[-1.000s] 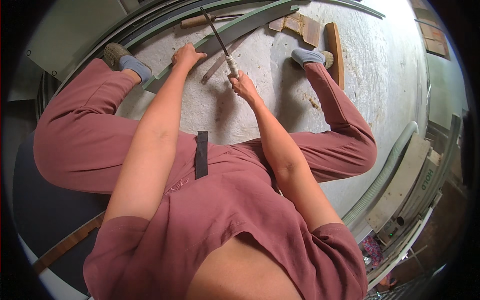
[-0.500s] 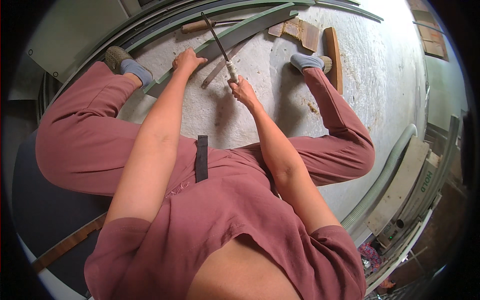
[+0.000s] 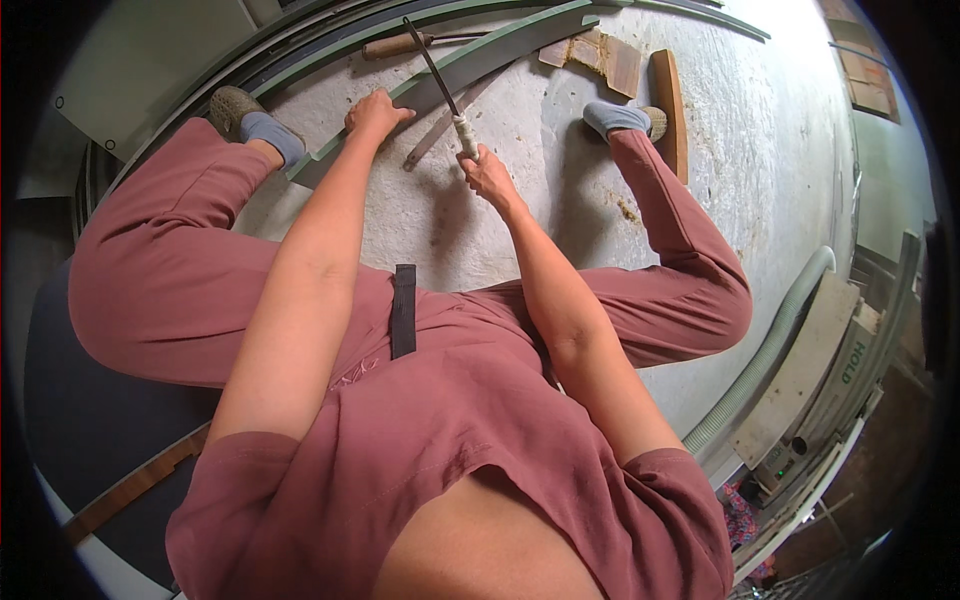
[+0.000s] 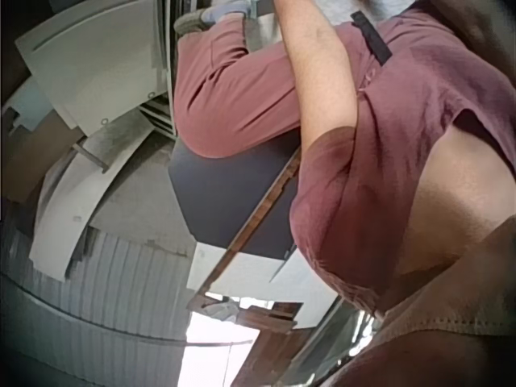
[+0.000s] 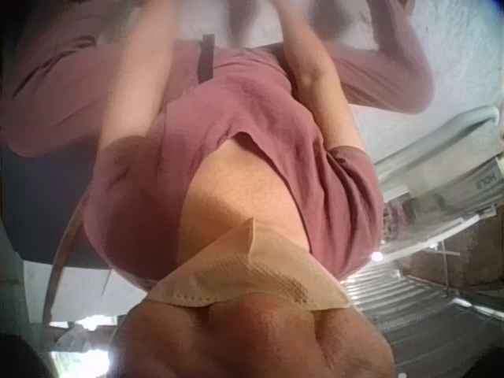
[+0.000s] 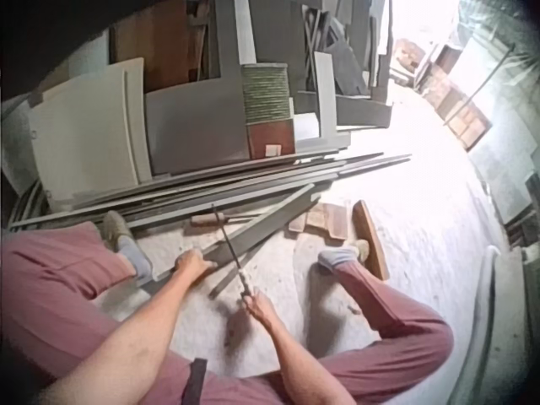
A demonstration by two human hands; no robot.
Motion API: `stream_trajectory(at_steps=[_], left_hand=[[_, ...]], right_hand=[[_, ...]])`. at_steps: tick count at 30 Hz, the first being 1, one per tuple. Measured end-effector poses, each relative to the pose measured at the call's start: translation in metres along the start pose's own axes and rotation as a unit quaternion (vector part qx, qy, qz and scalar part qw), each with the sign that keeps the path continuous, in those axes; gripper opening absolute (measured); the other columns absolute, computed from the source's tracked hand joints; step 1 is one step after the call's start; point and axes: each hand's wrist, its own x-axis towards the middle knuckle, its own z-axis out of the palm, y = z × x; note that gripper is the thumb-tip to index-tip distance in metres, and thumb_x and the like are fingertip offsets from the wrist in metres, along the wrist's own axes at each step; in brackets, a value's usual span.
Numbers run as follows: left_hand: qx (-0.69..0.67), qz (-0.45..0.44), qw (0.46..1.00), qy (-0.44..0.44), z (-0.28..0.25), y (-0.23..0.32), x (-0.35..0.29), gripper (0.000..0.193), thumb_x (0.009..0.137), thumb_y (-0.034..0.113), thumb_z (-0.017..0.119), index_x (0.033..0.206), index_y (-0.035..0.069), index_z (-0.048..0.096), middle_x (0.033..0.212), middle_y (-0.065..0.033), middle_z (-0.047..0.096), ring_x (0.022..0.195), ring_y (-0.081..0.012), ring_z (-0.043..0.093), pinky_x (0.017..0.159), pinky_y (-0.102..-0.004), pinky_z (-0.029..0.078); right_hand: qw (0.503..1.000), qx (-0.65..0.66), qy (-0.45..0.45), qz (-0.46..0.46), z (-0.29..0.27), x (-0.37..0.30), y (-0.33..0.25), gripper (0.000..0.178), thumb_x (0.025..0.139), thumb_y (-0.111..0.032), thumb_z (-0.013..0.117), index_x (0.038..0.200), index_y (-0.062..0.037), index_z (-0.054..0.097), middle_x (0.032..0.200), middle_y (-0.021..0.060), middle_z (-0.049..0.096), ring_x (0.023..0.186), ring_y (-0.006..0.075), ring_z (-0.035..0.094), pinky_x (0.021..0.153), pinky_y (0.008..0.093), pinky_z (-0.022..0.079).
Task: Sawing a thin curved piece of wood while sitting on the floor of a woodworking workshop.
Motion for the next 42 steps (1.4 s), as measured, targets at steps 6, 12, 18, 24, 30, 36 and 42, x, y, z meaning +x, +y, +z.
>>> stream_trajectory(at_steps=[6,12,18,24,30,36,42], left_hand=[[0.005,0.020,1.000,0.009,0.0036,-0.0005,0.0047,0.064,0.062,0.050,0.070,0.105,0.004,0.056,0.106,-0.0172,0.060,0.100,-0.0327,0.057,0.082,-0.0420,0.045],[0.010,0.014,1.000,0.014,0.0036,-0.0017,0.0039,0.065,0.062,0.051,0.070,0.105,0.004,0.056,0.106,-0.0170,0.060,0.100,-0.0325,0.056,0.082,-0.0426,0.045],[0.006,0.017,1.000,0.000,0.0026,-0.0012,0.0048,0.067,0.062,0.051,0.070,0.106,0.003,0.055,0.106,-0.0173,0.060,0.100,-0.0323,0.057,0.082,-0.0430,0.045],[0.013,0.019,1.000,0.002,0.0021,-0.0006,0.0046,0.067,0.062,0.052,0.070,0.106,0.004,0.056,0.105,-0.0170,0.060,0.100,-0.0323,0.057,0.081,-0.0431,0.045],[0.015,0.018,1.000,0.001,0.0031,0.0001,0.0072,0.066,0.063,0.051,0.070,0.105,0.003,0.056,0.108,-0.0173,0.059,0.101,-0.0324,0.056,0.082,-0.0436,0.045],[0.015,0.021,1.000,0.005,0.0034,-0.0001,0.0076,0.066,0.062,0.051,0.070,0.106,0.003,0.056,0.108,-0.0172,0.059,0.102,-0.0324,0.056,0.083,-0.0423,0.045],[0.012,0.017,1.000,-0.006,0.0013,0.0000,0.0061,0.067,0.063,0.052,0.070,0.108,0.003,0.056,0.109,-0.0165,0.059,0.102,-0.0326,0.055,0.084,-0.0423,0.044]], right_hand=[[1.000,-0.012,0.006,-0.005,-0.0018,0.0053,0.0059,0.032,0.080,-0.031,0.053,0.095,-0.0030,0.051,0.073,0.0175,0.060,0.066,0.0298,0.060,0.062,0.0387,0.045],[1.000,-0.008,-0.006,0.006,-0.0015,0.0041,0.0019,0.033,0.079,-0.031,0.053,0.095,-0.0020,0.051,0.072,0.0171,0.060,0.064,0.0287,0.060,0.062,0.0385,0.046],[1.000,-0.009,0.000,0.002,-0.0006,0.0030,0.0031,0.033,0.080,-0.031,0.053,0.095,-0.0018,0.051,0.070,0.0161,0.059,0.061,0.0267,0.059,0.060,0.0374,0.045],[1.000,-0.005,-0.001,0.003,-0.0011,0.0030,0.0022,0.032,0.080,-0.031,0.053,0.095,-0.0021,0.051,0.070,0.0158,0.059,0.062,0.0264,0.059,0.060,0.0371,0.045],[1.000,-0.012,-0.003,-0.001,-0.0019,0.0045,0.0058,0.031,0.080,-0.031,0.053,0.095,-0.0034,0.051,0.071,0.0155,0.059,0.064,0.0264,0.059,0.061,0.0368,0.045],[1.000,-0.002,-0.004,0.000,-0.0021,0.0024,0.0049,0.031,0.080,-0.031,0.053,0.096,-0.0038,0.051,0.071,0.0147,0.059,0.064,0.0257,0.059,0.060,0.0365,0.045],[1.000,-0.001,-0.005,0.006,-0.0025,-0.0003,-0.0004,0.031,0.080,-0.030,0.052,0.097,-0.0041,0.051,0.070,0.0136,0.059,0.062,0.0248,0.058,0.059,0.0362,0.045]])
